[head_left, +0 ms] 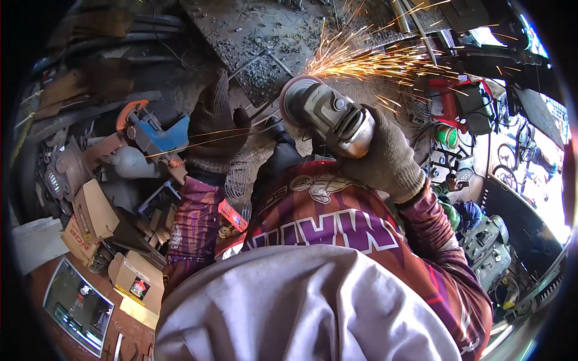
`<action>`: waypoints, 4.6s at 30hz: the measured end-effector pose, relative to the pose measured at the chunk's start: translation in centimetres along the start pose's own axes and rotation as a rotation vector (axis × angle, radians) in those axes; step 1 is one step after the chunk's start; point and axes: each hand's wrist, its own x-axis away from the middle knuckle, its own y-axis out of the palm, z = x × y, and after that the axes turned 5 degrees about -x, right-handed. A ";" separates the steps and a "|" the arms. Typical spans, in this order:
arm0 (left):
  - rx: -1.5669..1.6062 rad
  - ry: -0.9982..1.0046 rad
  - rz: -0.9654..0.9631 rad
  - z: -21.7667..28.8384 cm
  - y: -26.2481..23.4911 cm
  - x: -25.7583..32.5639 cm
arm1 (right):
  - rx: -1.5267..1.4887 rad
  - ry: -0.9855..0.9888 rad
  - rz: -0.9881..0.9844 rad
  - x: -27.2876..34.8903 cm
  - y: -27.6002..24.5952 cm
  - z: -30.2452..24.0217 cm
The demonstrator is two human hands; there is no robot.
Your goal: The person uses an angle grinder to smooth the joints of a wire metal structure. They hold the metal piece with a gloved hand and move the rotating disc along the wires, producing sparks upon contact.
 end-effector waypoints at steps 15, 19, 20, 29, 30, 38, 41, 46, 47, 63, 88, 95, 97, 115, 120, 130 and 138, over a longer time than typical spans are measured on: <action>0.034 0.082 0.021 -1.2 2.1 0.4 | -0.053 -0.012 -0.014 -0.3 0.1 1.1; 0.133 -0.030 -0.118 0.1 0.3 -0.4 | -0.020 0.038 -0.017 -0.1 0.4 3.3; 0.032 0.045 -0.006 0.0 0.9 -0.3 | -0.053 0.005 -0.013 -0.1 0.6 3.5; 0.043 -0.032 -0.137 0.9 -0.3 -0.9 | -0.093 -0.093 0.040 -0.2 0.8 4.0; 0.040 -0.031 -0.139 0.8 -0.2 -0.9 | -0.065 -0.011 0.004 0.0 0.9 4.3; -0.053 0.015 -0.072 1.0 -0.3 -0.6 | -0.130 -0.037 0.002 -0.2 0.7 4.4; -0.039 0.033 -0.040 0.6 0.1 -0.6 | -0.097 -0.074 0.017 0.1 0.2 3.2; -0.011 0.068 0.014 -0.3 1.2 0.1 | -0.099 -0.015 -0.069 -0.6 0.5 3.5; 0.031 0.047 -0.011 -0.3 1.2 0.2 | -0.100 -0.016 -0.070 -0.5 0.4 3.6; 0.014 0.043 -0.050 0.6 0.1 -0.4 | 0.010 0.037 -0.051 0.0 0.6 2.3; -0.087 -0.002 -0.169 2.3 -2.9 -1.1 | -0.069 -0.075 0.022 -0.1 1.4 2.6; -0.087 0.011 -0.148 2.6 -3.3 -1.2 | -0.101 -0.040 0.011 0.0 1.2 2.9; -0.082 -0.003 -0.172 2.5 -3.4 -1.2 | -0.084 -0.040 0.029 0.2 1.2 2.8; -0.095 0.077 -0.134 1.9 -3.3 -1.4 | -0.106 0.014 0.023 0.0 0.9 2.5; -0.039 0.054 -0.164 1.9 -3.4 -1.4 | -0.108 0.003 -0.009 -0.1 1.0 2.5; -0.050 -0.015 -0.221 2.2 -3.8 -1.6 | -0.021 0.050 0.001 -0.2 0.7 2.1; -0.079 0.001 -0.222 2.1 -3.8 -1.6 | -0.049 0.063 0.047 0.3 1.0 2.8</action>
